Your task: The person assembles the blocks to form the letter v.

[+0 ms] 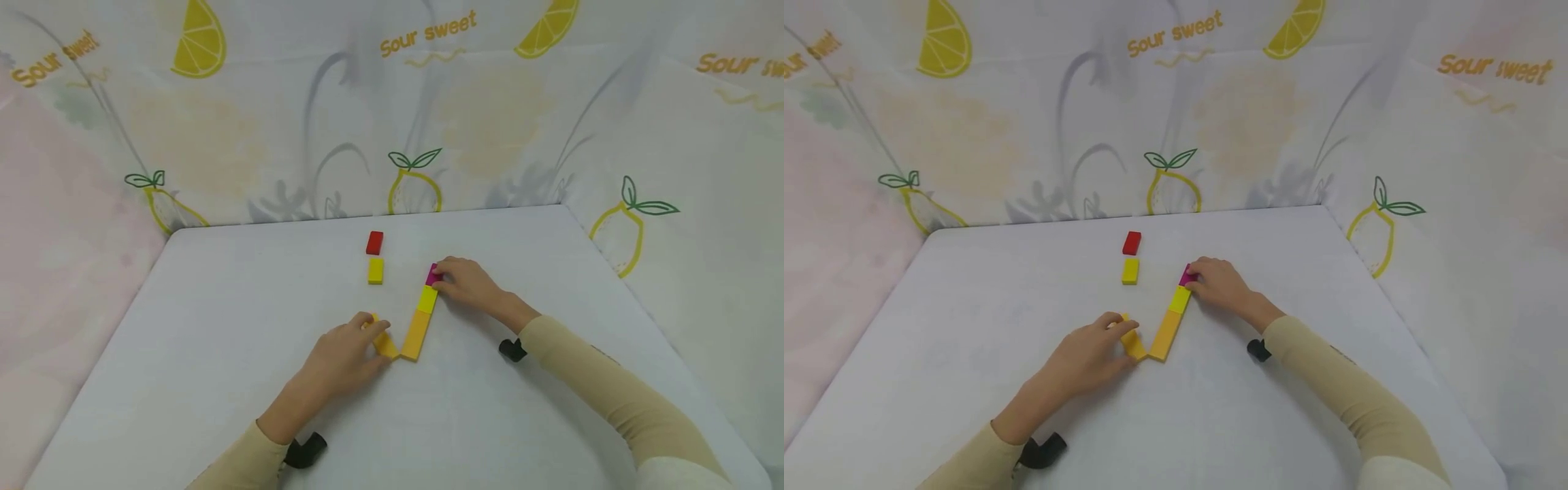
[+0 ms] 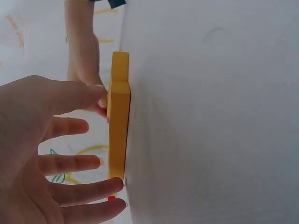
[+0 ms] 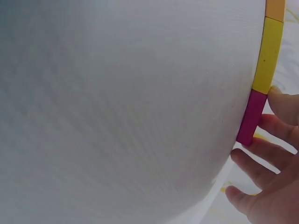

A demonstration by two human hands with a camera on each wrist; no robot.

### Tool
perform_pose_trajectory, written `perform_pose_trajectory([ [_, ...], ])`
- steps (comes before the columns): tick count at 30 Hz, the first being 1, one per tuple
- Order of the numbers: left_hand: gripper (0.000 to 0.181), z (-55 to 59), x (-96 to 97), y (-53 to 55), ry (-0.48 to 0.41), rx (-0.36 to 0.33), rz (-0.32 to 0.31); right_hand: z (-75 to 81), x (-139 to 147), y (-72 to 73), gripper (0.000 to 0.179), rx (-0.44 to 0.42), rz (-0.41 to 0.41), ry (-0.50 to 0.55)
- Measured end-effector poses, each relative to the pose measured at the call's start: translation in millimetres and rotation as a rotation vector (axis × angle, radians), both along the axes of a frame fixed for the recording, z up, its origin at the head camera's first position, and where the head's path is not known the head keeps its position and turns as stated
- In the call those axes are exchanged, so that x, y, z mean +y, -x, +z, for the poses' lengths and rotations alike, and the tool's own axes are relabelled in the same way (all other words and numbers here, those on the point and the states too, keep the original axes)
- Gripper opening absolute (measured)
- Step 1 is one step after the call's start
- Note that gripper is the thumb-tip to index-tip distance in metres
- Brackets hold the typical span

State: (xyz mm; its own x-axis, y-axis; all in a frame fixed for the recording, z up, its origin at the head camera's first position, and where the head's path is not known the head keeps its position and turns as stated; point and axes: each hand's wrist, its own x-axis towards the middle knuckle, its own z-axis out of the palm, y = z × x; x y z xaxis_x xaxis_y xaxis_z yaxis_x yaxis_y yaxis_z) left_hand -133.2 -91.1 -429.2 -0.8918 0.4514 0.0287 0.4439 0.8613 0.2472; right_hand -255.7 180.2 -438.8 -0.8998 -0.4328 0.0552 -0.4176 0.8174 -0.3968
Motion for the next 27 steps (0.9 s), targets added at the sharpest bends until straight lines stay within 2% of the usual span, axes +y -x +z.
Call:
perform_pose_trajectory([
  [5,0.047,-1.0,-6.8,13.8,-0.007,0.023,0.034,-1.9,0,2.1,0.031,0.001,-0.006,-0.008],
  [9,0.045,-3.1,-14.5,25.8,-0.048,0.069,0.047,-3.3,0,3.0,0.032,-0.015,-0.012,-0.009],
  [12,0.043,-3.9,-17.4,34.2,-0.089,0.079,0.051,-3.6,1,2.2,0.034,-0.026,-0.019,-0.008],
  [17,0.04,-5.0,-18.6,46.4,-0.106,0.066,0.061,-3.9,2,1.1,0.032,-0.028,-0.016,0.01],
  [27,0.034,-0.1,-18.0,69.0,-0.068,0.016,0.078,-3.7,0,2.1,0.031,-0.018,-0.012,0.026],
])
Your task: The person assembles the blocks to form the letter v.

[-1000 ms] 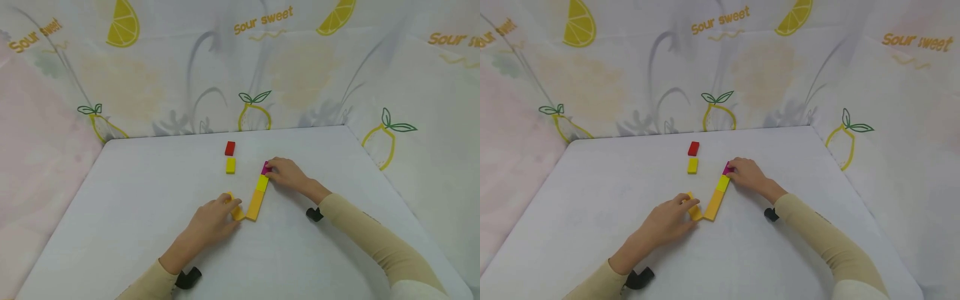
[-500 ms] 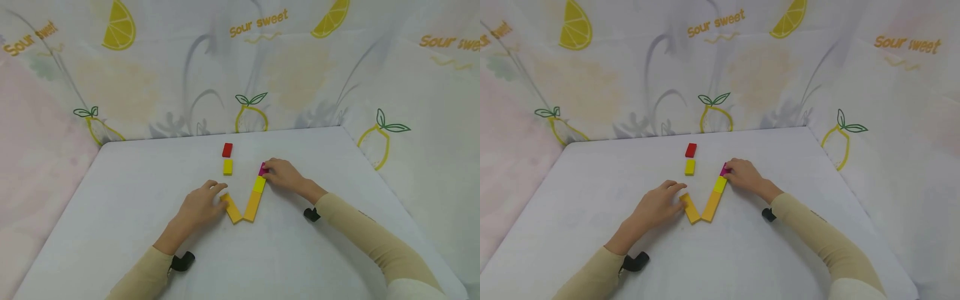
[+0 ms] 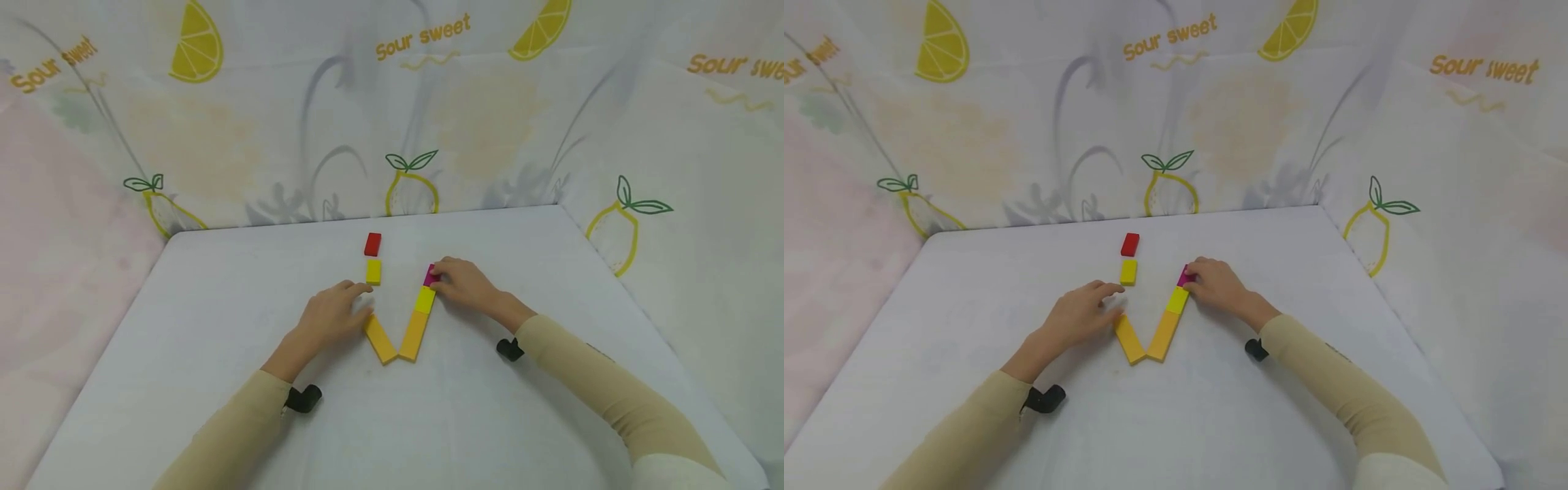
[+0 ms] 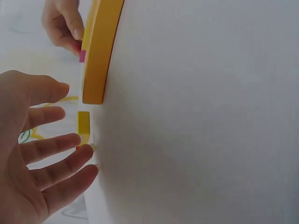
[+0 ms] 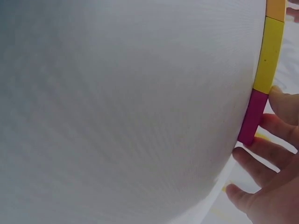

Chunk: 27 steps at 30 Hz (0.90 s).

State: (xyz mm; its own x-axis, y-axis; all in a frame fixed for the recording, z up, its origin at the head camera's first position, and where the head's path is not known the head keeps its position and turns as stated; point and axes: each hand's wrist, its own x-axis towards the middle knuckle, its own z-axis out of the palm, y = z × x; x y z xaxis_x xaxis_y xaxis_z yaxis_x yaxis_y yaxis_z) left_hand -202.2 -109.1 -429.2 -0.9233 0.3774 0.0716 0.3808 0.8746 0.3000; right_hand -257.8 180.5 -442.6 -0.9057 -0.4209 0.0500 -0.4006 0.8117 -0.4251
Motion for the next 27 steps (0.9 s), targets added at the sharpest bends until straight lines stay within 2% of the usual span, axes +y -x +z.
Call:
perform_pose_trajectory([
  [6,0.032,0.3,-3.3,19.4,0.053,-0.044,0.007,-1.5,1,-0.1,0.032,-0.001,0.001,-0.001],
  [15,0.038,0.0,-6.8,50.1,0.11,-0.05,0.022,1.8,0,-0.9,0.032,-0.017,-0.014,0.004],
  [27,0.053,3.9,-1.9,74.2,0.142,-0.095,0.001,1.5,0,0.8,0.032,-0.027,-0.016,0.01],
])
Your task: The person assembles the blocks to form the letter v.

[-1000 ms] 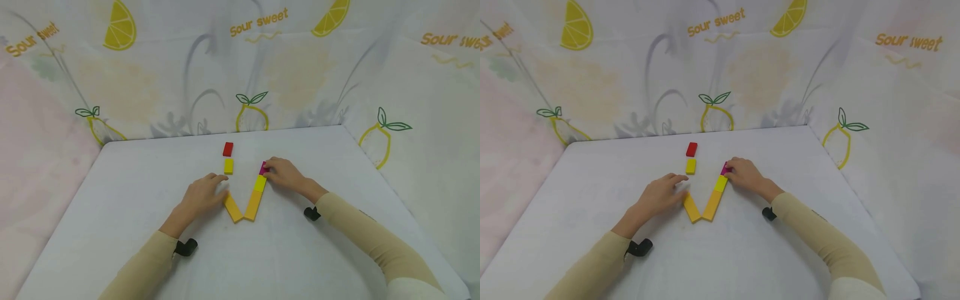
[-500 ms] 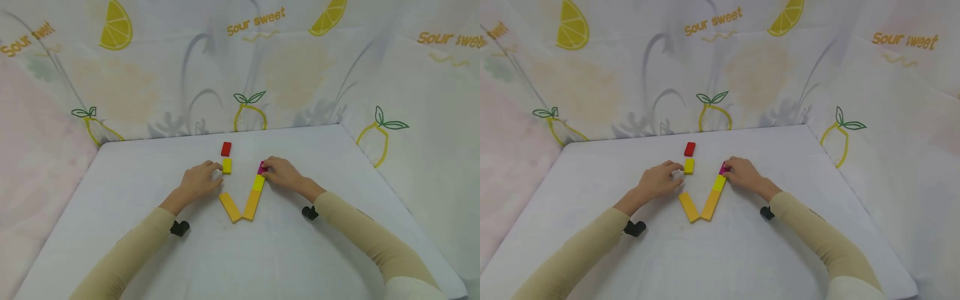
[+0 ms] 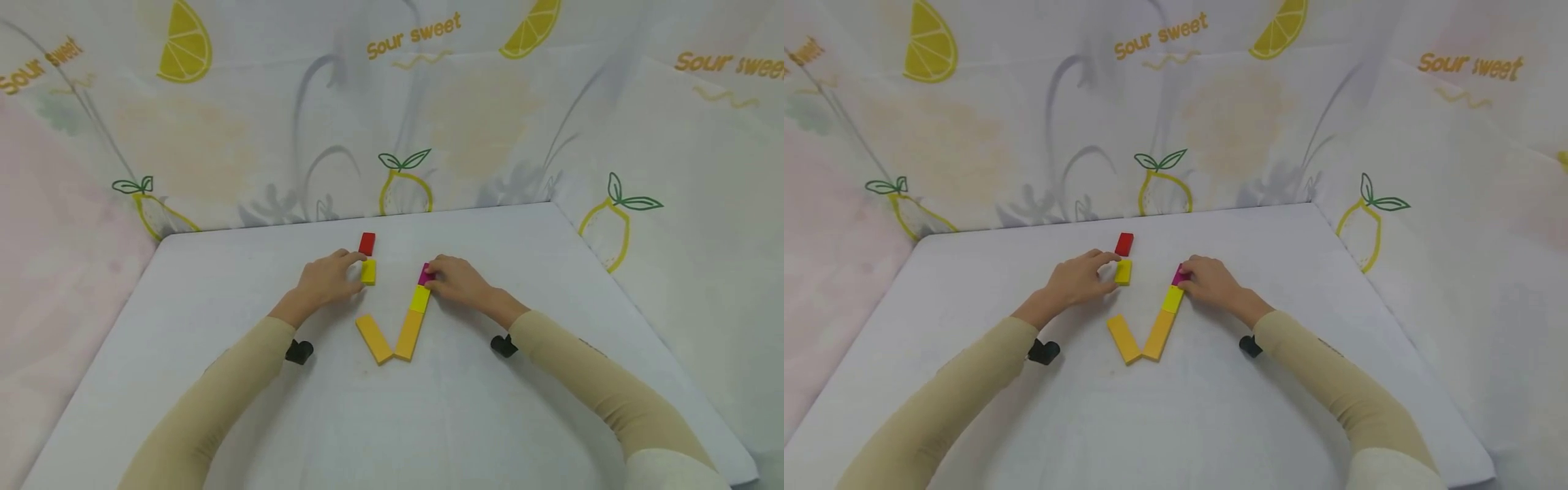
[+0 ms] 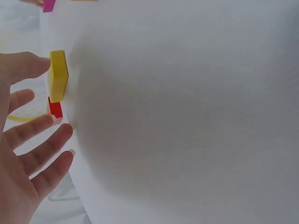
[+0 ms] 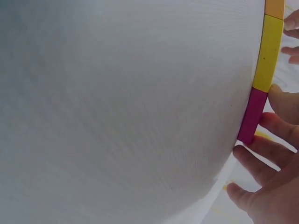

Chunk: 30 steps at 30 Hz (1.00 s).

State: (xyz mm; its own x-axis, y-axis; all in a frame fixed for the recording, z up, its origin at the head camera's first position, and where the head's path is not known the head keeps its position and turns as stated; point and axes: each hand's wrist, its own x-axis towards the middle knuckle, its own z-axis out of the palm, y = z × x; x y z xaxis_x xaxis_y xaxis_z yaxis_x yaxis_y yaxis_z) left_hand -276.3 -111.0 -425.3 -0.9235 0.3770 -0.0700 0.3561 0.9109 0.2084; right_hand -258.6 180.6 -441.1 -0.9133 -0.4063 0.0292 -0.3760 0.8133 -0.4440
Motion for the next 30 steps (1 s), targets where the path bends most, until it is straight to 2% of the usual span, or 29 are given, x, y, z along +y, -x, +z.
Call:
perform_pose_trajectory([
  [12,0.051,5.2,5.1,13.4,0.025,-0.053,-0.064,-0.7,-2,1.7,0.029,0.011,0.012,-0.001],
  [16,0.049,4.8,6.3,15.8,0.028,-0.072,-0.065,0.4,-3,2.1,0.028,0.008,0.017,-0.008],
  [30,0.043,-1.7,7.6,19.3,0.019,-0.056,-0.091,1.4,0,1.3,0.03,-0.002,0.006,0.004],
])
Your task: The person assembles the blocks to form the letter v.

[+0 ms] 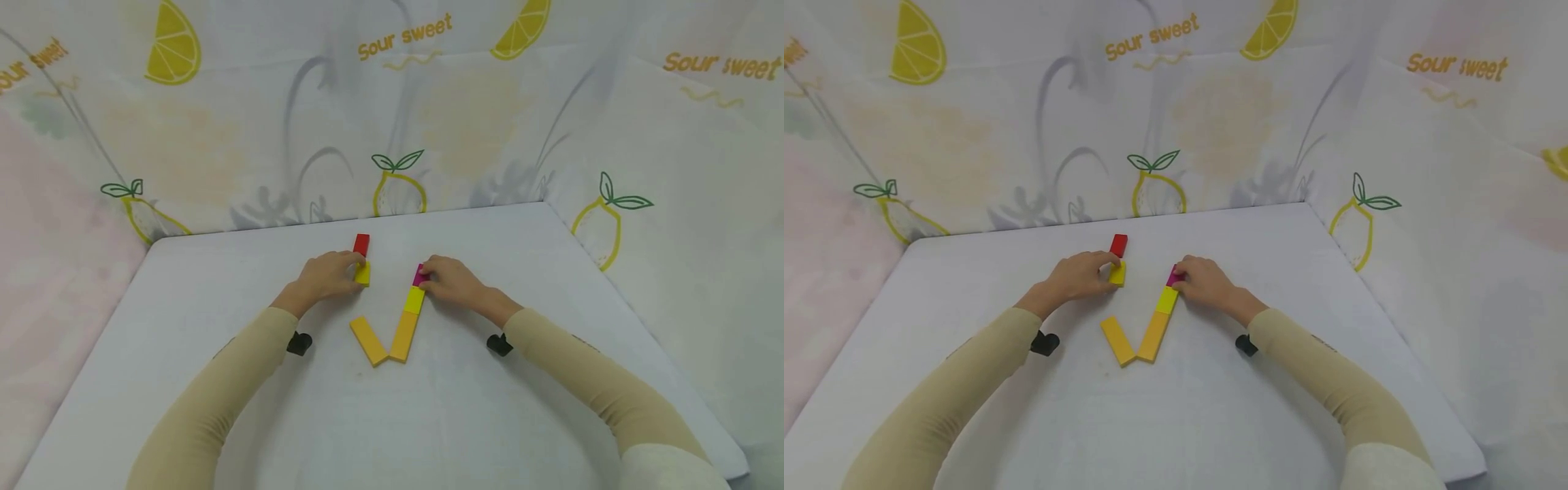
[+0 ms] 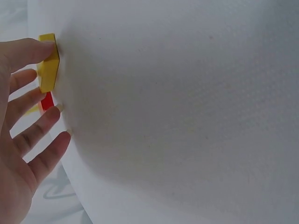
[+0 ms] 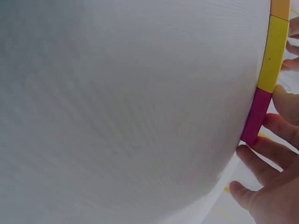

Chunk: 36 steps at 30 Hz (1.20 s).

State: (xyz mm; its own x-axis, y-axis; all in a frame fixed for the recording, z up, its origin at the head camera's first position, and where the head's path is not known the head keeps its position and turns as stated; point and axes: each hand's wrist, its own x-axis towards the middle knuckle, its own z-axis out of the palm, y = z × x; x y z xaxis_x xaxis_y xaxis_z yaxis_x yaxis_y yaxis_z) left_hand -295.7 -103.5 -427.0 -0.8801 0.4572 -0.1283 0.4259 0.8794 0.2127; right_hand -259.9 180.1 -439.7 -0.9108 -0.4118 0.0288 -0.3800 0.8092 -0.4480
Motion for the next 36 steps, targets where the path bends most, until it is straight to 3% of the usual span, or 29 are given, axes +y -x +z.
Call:
perform_pose_trajectory([
  [14,0.04,-1.5,-1.6,1.1,-0.006,0.026,-0.038,-2.8,1,-0.3,0.031,-0.009,0.004,0.02],
  [20,0.037,0.9,-3.4,1.0,-0.032,0.011,-0.025,-2.9,2,-0.9,0.029,0.038,0.035,0.036],
  [36,0.037,6.9,-9.3,-2.8,-0.087,0.031,0.017,-2.0,1,-0.7,0.029,0.018,0.028,0.039],
])
